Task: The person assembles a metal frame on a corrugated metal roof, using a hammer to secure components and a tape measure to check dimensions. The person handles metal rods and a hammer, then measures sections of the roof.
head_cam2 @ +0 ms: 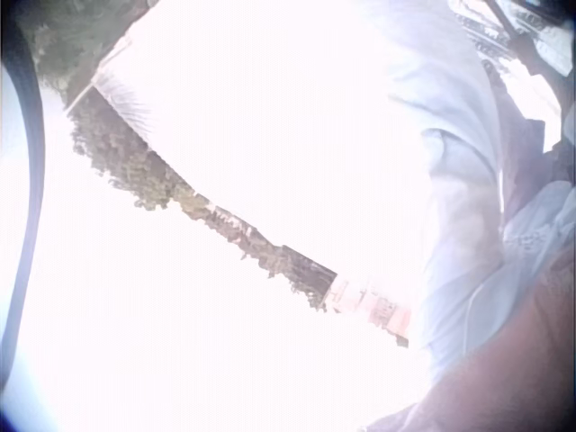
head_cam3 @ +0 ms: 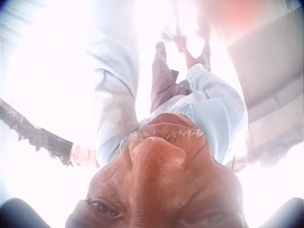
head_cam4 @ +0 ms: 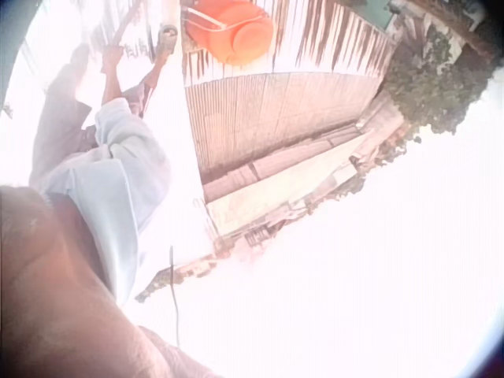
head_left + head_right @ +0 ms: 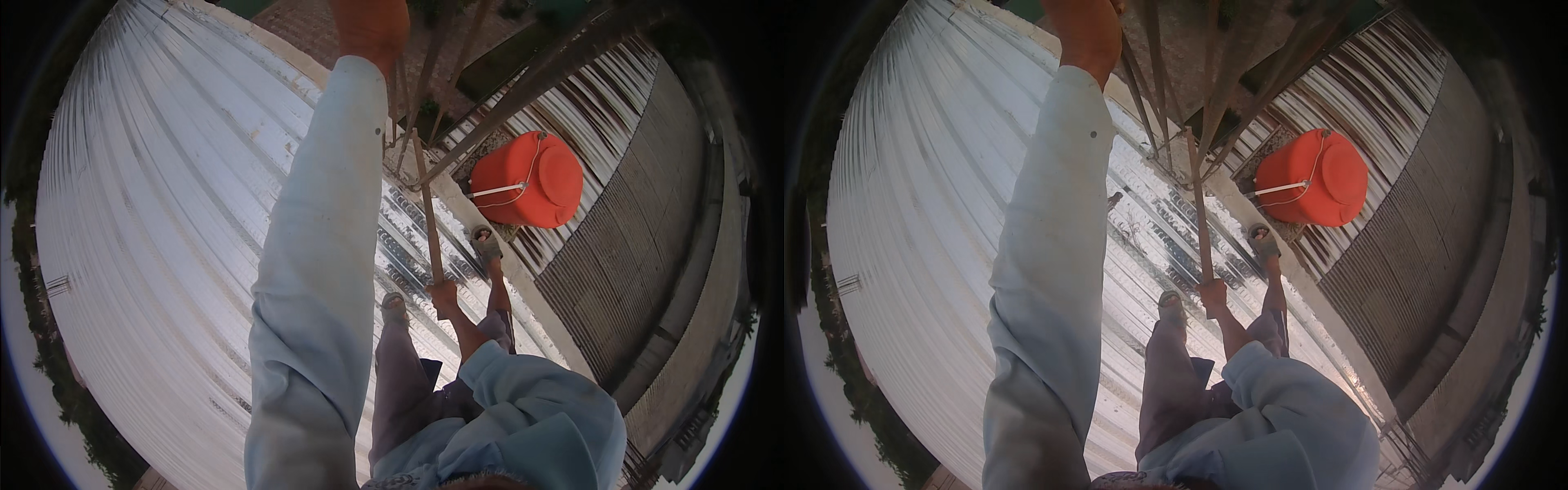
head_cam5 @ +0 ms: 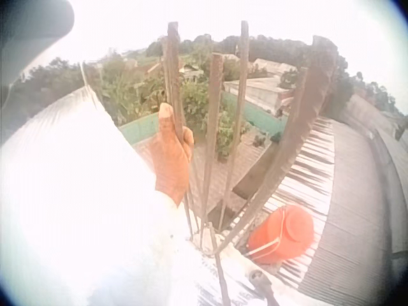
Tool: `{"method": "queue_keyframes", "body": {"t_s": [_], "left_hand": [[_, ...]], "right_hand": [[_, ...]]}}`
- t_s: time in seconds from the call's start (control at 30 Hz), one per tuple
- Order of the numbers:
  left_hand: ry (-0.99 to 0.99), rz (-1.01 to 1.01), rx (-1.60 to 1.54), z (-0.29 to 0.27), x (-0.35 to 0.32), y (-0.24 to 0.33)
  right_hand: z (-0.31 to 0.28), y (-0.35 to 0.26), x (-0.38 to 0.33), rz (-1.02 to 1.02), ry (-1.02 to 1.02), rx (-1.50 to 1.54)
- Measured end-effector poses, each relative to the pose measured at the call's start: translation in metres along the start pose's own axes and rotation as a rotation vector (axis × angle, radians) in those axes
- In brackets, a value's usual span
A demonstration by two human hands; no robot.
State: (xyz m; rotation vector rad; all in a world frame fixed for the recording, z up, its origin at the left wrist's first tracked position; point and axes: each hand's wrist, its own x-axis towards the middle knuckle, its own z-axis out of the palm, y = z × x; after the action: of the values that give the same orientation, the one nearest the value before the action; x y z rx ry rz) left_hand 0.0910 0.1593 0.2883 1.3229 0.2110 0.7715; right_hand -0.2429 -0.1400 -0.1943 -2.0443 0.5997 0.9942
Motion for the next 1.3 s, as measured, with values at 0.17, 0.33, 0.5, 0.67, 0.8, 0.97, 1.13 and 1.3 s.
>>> {"method": "queue_keyframes", "body": {"t_s": [0.17, 0.33, 0.5, 0.67, 0.8, 0.97, 1.13, 1.3], "left_hand": [[-0.130, 0.076, 0.027, -0.022, 0.007, -0.005], [-0.155, 0.002, -0.256, -0.005, 0.009, -0.004], [-0.085, 0.103, 0.137, -0.044, 0.062, -0.001], [-0.554, 0.192, 0.269, -0.016, 0.094, 0.005], [-0.638, 0.180, 0.361, 0.001, 0.094, -0.004], [-0.659, 0.183, 0.385, 0.007, 0.104, -0.001], [-0.649, 0.178, 0.439, -0.014, 0.104, 0.000], [-0.650, 0.173, 0.456, -0.016, 0.103, -0.006]], "right_hand": [[0.003, -0.027, -0.016, 0.257, -0.148, 0.214], [-0.015, -0.006, -0.008, 0.222, -0.108, 0.077], [-0.020, -0.035, -0.048, 0.359, -0.178, 0.313], [-0.017, -0.021, -0.052, 0.192, -0.157, 0.086], [-0.018, -0.031, -0.056, 0.292, -0.128, 0.179], [-0.024, -0.039, -0.057, 0.370, -0.131, 0.206], [-0.011, -0.056, -0.053, 0.242, -0.173, -0.185], [0.000, -0.039, -0.055, 0.225, -0.090, -0.094]]}}
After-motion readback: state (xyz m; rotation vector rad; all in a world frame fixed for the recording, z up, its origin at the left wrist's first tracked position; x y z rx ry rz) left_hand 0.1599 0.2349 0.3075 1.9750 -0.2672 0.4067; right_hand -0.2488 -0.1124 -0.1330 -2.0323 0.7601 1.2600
